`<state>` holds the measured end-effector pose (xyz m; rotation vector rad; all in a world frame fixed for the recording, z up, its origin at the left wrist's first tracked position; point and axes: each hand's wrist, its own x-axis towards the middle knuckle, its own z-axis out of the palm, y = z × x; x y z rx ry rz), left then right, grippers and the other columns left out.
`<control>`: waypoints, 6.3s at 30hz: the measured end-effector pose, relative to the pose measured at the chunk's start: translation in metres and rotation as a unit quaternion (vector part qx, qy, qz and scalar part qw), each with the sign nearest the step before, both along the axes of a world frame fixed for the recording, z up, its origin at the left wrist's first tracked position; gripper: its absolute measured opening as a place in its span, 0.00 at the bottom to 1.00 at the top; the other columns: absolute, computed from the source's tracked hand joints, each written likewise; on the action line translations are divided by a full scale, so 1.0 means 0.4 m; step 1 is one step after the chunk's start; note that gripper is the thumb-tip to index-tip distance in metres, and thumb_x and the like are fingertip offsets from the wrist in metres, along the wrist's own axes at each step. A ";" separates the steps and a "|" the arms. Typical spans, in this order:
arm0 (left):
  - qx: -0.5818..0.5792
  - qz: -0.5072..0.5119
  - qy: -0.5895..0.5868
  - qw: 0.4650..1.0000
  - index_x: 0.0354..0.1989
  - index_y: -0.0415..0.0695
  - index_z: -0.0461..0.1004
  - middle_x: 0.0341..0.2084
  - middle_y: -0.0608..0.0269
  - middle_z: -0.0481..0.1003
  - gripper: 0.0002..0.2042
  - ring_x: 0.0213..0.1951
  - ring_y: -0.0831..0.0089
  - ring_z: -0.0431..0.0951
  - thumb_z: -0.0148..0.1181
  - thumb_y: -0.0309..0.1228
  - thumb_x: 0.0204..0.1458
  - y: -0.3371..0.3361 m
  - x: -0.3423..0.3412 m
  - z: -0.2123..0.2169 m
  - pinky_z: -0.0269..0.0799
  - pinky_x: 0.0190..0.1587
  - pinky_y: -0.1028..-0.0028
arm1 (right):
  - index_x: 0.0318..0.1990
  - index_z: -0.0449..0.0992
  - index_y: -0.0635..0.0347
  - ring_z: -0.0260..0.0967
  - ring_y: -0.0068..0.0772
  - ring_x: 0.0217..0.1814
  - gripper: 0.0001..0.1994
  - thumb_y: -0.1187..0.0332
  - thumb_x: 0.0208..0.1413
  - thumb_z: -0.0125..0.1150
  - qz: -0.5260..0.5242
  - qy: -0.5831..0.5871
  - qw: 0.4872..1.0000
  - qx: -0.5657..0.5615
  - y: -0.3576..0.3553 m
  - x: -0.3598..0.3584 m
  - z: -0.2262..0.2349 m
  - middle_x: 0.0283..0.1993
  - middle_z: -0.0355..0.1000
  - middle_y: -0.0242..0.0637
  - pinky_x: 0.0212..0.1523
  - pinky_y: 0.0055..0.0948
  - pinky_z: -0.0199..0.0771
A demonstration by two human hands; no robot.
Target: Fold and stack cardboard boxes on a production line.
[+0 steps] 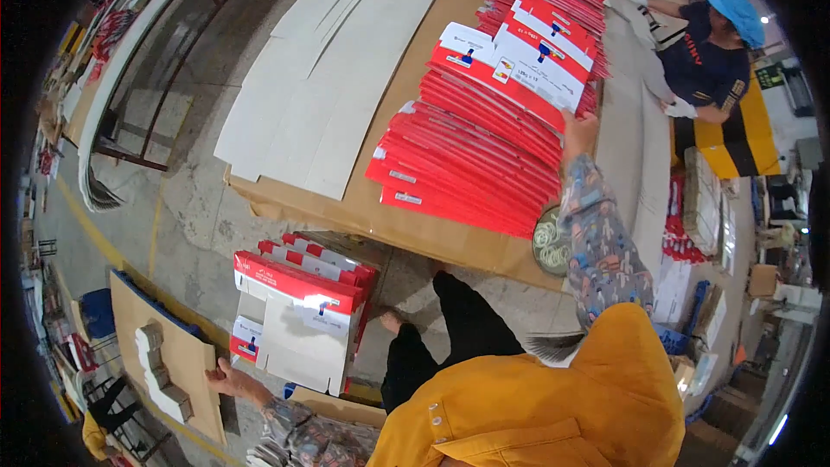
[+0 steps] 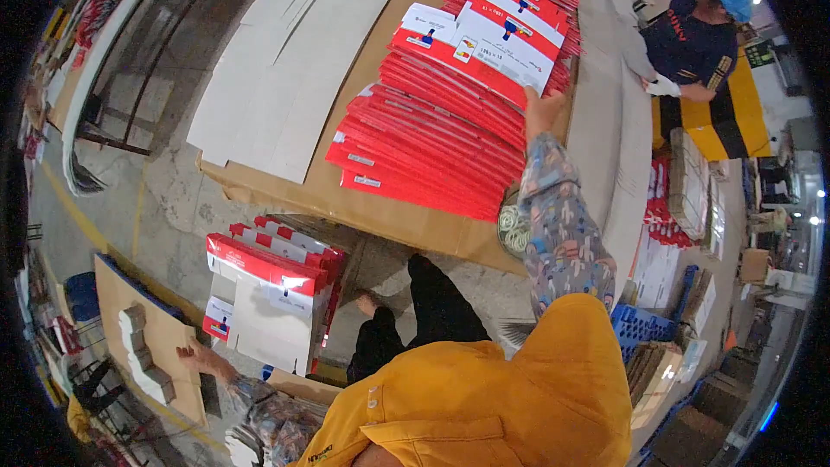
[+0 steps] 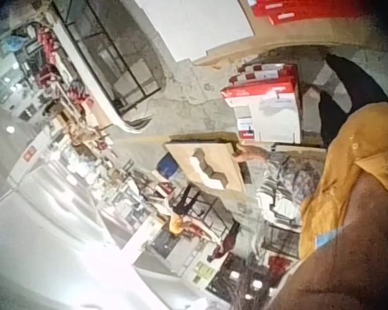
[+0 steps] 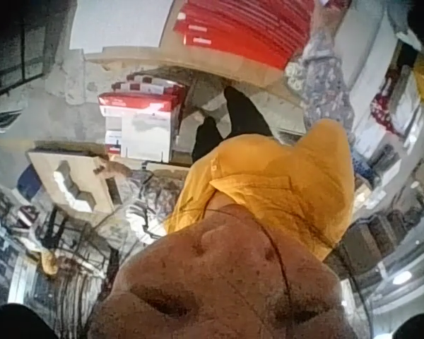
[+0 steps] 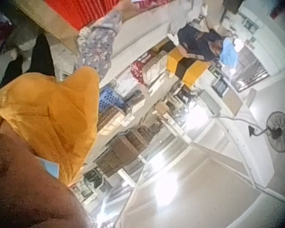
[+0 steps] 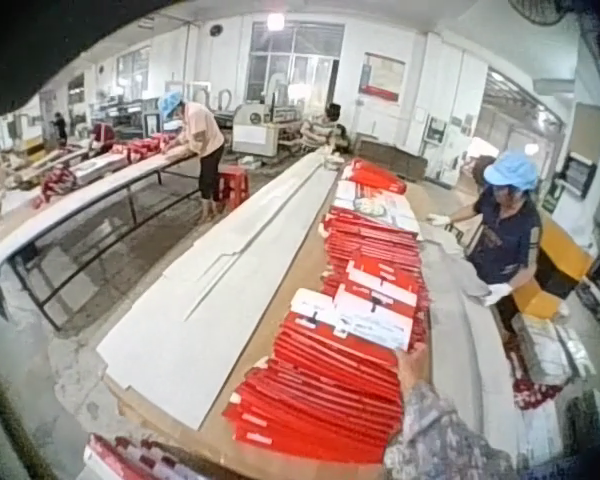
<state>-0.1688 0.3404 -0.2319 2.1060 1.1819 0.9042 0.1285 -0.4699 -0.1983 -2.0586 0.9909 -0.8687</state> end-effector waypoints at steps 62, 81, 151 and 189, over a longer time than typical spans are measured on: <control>-0.572 -0.252 -0.123 0.771 0.57 0.37 0.59 0.47 0.55 0.72 0.26 0.46 0.65 0.75 0.60 0.28 0.50 -0.764 0.524 0.350 0.73 0.49 0.69 | 0.70 0.38 0.45 0.70 0.53 0.31 0.42 0.81 0.48 0.49 0.550 0.329 0.662 -0.388 0.024 0.065 0.064 0.63 0.49 0.64 0.26 0.43 0.76; -0.503 -0.320 -0.085 0.798 0.49 0.36 0.58 0.39 0.53 0.72 0.22 0.39 0.66 0.75 0.59 0.21 0.47 -1.076 0.677 0.225 0.74 0.41 0.69 | 0.67 0.50 0.44 0.66 0.67 0.46 0.35 0.76 0.48 0.42 0.619 0.306 0.702 -0.173 0.107 0.158 0.442 0.61 0.54 0.63 0.45 0.49 0.70; -0.627 -0.188 -0.129 0.745 0.47 0.39 0.68 0.39 0.57 0.75 0.18 0.40 0.65 0.78 0.63 0.30 0.49 -0.669 0.344 0.307 0.78 0.42 0.66 | 0.61 0.58 0.64 0.55 0.52 0.62 0.46 0.36 0.42 0.60 0.535 0.427 0.723 -0.096 0.119 -0.005 0.070 0.60 0.57 0.50 0.59 0.44 0.60; -0.555 -0.257 -0.130 0.781 0.38 0.39 0.73 0.25 0.67 0.72 0.15 0.27 0.78 0.68 0.57 0.41 0.55 -0.964 0.581 0.282 0.67 0.32 0.75 | 0.56 0.55 0.73 0.70 0.62 0.40 0.23 0.75 0.51 0.46 0.676 0.228 0.661 -0.234 0.696 -0.118 0.388 0.53 0.61 0.61 0.39 0.49 0.73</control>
